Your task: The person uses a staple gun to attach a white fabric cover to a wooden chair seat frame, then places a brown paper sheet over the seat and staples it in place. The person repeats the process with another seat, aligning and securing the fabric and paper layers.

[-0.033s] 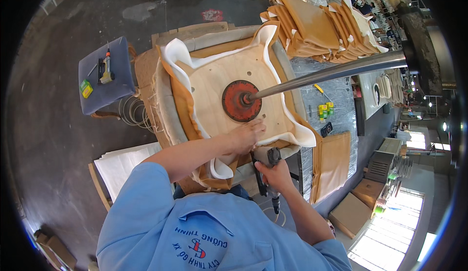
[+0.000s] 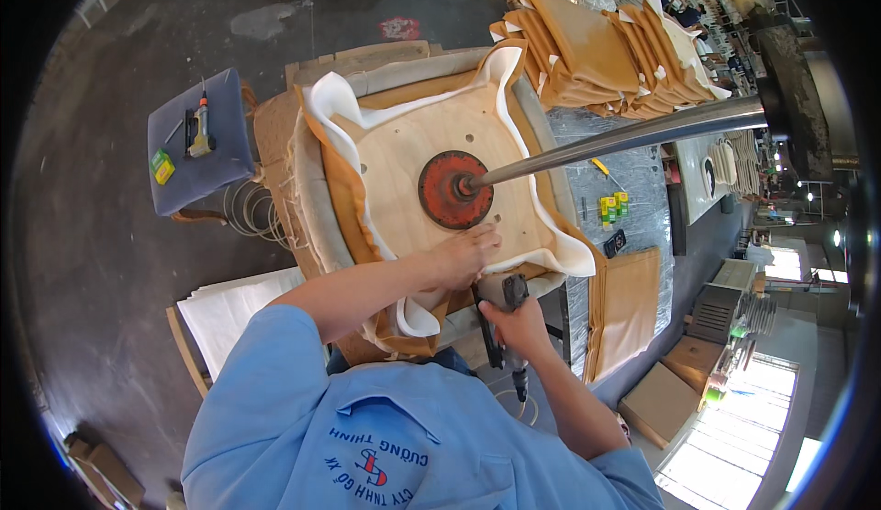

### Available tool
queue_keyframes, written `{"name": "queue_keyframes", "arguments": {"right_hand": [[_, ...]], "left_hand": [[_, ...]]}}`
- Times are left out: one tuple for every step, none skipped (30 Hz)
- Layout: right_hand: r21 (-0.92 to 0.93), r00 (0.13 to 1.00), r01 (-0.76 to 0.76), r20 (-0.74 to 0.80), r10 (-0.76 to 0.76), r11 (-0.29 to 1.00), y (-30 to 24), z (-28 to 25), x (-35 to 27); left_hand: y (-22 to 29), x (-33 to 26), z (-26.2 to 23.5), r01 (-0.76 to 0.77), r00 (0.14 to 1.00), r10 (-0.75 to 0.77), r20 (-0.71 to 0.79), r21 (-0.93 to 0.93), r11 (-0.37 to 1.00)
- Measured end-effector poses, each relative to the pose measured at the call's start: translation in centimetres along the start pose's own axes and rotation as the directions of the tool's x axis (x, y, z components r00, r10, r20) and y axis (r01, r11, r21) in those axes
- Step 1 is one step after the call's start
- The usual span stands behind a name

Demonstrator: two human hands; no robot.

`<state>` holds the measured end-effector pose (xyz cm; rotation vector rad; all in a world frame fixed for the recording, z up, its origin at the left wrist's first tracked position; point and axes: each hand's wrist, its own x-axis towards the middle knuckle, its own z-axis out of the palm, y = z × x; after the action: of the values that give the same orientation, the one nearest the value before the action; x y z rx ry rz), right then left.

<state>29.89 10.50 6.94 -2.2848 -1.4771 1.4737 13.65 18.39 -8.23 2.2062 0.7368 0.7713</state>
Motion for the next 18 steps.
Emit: {"name": "queue_keyframes", "arguments": {"right_hand": [[-0.014,1.0,-0.009,-0.013,0.009,1.0,0.0,0.2,0.2],[-0.009,1.0,-0.021,-0.007,0.021,1.0,0.1,0.2,0.3],[-0.004,1.0,-0.031,0.0,0.031,0.999,0.2,0.3,0.2],[0.002,1.0,-0.029,-0.002,0.029,1.0,0.3,0.0,0.6],[0.043,1.0,0.0,-0.019,0.001,0.999,0.4,-0.1,0.6],[0.081,0.999,0.032,-0.036,-0.029,0.996,0.8,-0.2,0.2],[0.122,0.997,0.062,-0.043,-0.057,0.991,1.4,0.0,-0.1],[0.164,0.994,0.094,-0.063,-0.085,0.982,2.3,0.3,-0.7],[0.204,0.99,0.128,-0.082,-0.114,0.971,3.3,0.4,-1.4],[0.25,0.985,0.157,-0.102,-0.136,0.955,4.6,0.8,-2.3],[0.271,0.983,0.166,-0.123,-0.137,0.948,5.8,1.1,-3.1],[0.298,0.98,0.172,-0.153,-0.131,0.939,7.2,1.5,-3.9],[0.323,0.975,0.184,-0.178,-0.131,0.928,8.3,1.9,-4.6],[0.372,0.973,0.185,-0.197,-0.117,0.91,9.1,2.2,-5.2],[0.379,0.97,0.196,-0.212,-0.121,0.904,10.1,2.4,-5.5],[0.382,0.966,0.205,-0.227,-0.124,0.901,11.2,2.4,-5.7],[0.387,0.963,0.214,-0.237,-0.128,0.897,12.1,2.5,-5.7],[0.401,0.962,0.198,-0.256,-0.098,0.894,12.6,2.5,-6.0]], "left_hand": [[-0.1,0.2,0.1,0.014,1.0,-0.014,-0.002,-0.038,0.999],[-0.1,0.2,0.2,0.012,1.0,-0.013,-0.013,-0.063,0.998],[-0.1,0.0,0.3,0.015,1.0,-0.017,-0.023,-0.089,0.996],[-0.2,0.2,-0.3,-0.006,0.999,0.002,-0.048,-0.09,0.996],[-0.3,0.5,-0.9,-0.027,0.997,0.021,-0.074,-0.089,0.996],[-0.3,1.1,-1.5,0.039,0.999,-0.042,-0.021,-0.132,0.991],[-0.3,1.4,-2.2,0.118,0.993,-0.113,0.038,-0.171,0.978],[0.0,1.6,-2.9,0.194,0.979,-0.176,0.104,-0.211,0.958],[0.6,1.3,-3.4,0.275,0.961,-0.264,0.08,-0.214,0.937],[1.5,0.6,-3.8,0.355,0.935,-0.349,0.066,-0.218,0.909],[2.9,0.2,-4.3,0.43,0.902,-0.429,0.055,-0.221,0.876],[5.5,0.1,-5.3,0.516,0.855,-0.495,0.154,-0.15,0.844],[8.4,-0.3,-6.4,0.593,0.79,-0.565,0.237,-0.064,0.803],[10.5,-1.6,-5.9,0.563,0.81,-0.528,0.255,-0.083,0.823],[12.4,-2.8,-4.9,0.53,0.829,-0.488,0.273,-0.105,0.841],[13.7,-3.4,-3.6,0.519,0.82,-0.456,0.347,-0.113,0.847],[14.6,-4.1,-2.1,0.513,0.802,-0.425,0.42,-0.117,0.851],[15.2,-5.2,-0.1,0.448,0.842,-0.421,0.338,-0.004,0.894]]}}
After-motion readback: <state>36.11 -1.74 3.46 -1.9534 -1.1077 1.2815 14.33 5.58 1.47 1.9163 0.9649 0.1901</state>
